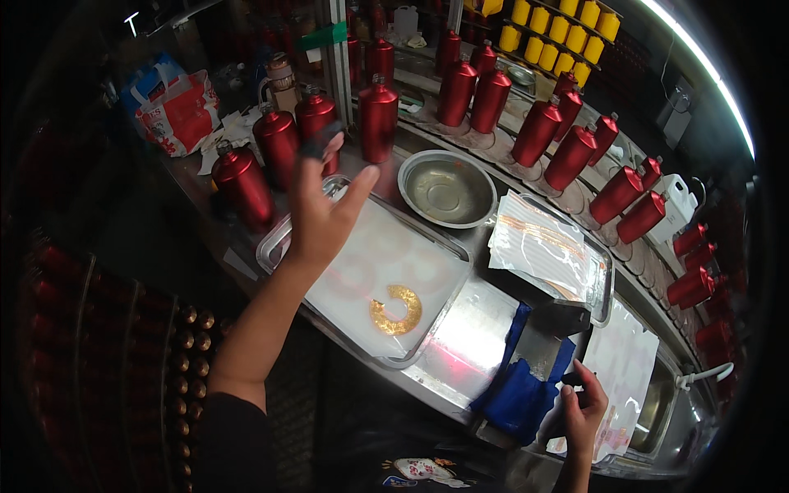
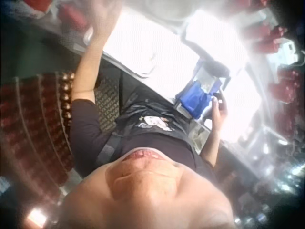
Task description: The person picks up red bottles from a tray, wipes the neck area with a cloth, and applies a gold circular label to the neck. They then apply a rectangular label to the body of the bottle and place the finished bottle on a nearby rack.
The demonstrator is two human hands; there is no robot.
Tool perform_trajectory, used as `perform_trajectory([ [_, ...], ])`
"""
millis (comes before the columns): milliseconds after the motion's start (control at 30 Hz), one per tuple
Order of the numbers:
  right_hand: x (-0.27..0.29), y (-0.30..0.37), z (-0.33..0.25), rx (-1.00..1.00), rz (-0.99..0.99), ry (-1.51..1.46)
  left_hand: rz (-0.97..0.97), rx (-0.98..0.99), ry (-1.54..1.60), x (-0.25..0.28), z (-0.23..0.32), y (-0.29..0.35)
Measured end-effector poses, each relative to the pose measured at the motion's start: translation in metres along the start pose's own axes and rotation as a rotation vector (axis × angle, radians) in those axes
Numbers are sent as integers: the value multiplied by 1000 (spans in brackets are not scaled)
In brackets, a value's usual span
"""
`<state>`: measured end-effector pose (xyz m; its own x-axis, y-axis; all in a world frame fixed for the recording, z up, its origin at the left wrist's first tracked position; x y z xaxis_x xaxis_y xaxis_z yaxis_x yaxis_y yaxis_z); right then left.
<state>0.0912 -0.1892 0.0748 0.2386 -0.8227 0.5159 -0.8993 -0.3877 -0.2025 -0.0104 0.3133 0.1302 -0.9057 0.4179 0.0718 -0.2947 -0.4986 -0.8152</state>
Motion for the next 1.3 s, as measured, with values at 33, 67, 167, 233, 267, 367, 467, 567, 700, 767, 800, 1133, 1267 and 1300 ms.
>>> perform_trajectory([
  [33, 4, 5, 8, 37, 20, 7, 30, -154, -161, -31, -10, -34],
  [67, 10, 13, 20, 2, 33, -38, 66, -59, -295, -58, -37, -62],
  [167, 36, 35, 56, -27, 161, -34, 167, 146, -722, -108, -120, -119],
  [233, 53, 48, 81, -67, 257, -29, 74, 398, -682, -121, -176, -128],
  [267, 61, 53, 94, -98, 308, -48, 119, 323, -631, -124, -187, -128],
  [367, 77, 63, 120, -159, 385, -75, 189, 124, -577, -124, -187, -117],
  [467, 78, 60, 129, -201, 335, -97, 176, -63, -588, -103, -137, -104],
  [567, 72, 45, 117, -120, 304, -150, 116, -38, -347, -55, -62, -80],
  [700, 49, 19, 88, -164, 176, -346, 118, 734, 730, -34, 4, -25],
  [767, 35, 9, 63, -79, 102, -384, -83, 884, 843, -49, 38, 11],
  [800, 27, 7, 53, -104, 46, -430, -81, 868, 792, -52, 49, 24],
  [1133, -37, -1, -34, 194, -172, -283, -210, 1015, 895, -112, 86, 81],
  [1267, -42, -7, -34, 215, -115, -178, -303, 646, 720, -133, 119, 102],
  [1300, -43, -9, -33, 211, -113, -178, -359, 586, 684, -139, 127, 109],
])
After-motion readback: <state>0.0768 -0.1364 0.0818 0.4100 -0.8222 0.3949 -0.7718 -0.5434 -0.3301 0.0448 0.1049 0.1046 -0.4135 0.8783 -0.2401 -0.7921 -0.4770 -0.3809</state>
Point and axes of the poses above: each hand's wrist, its own y-axis away from the middle knuckle, its own x-axis out of the back of the hand, z = x × y, the point moved 5 cm from there along -y, towards the middle knuckle, and after that the axes turned 1 degree about -y, right-handed, at the moved point
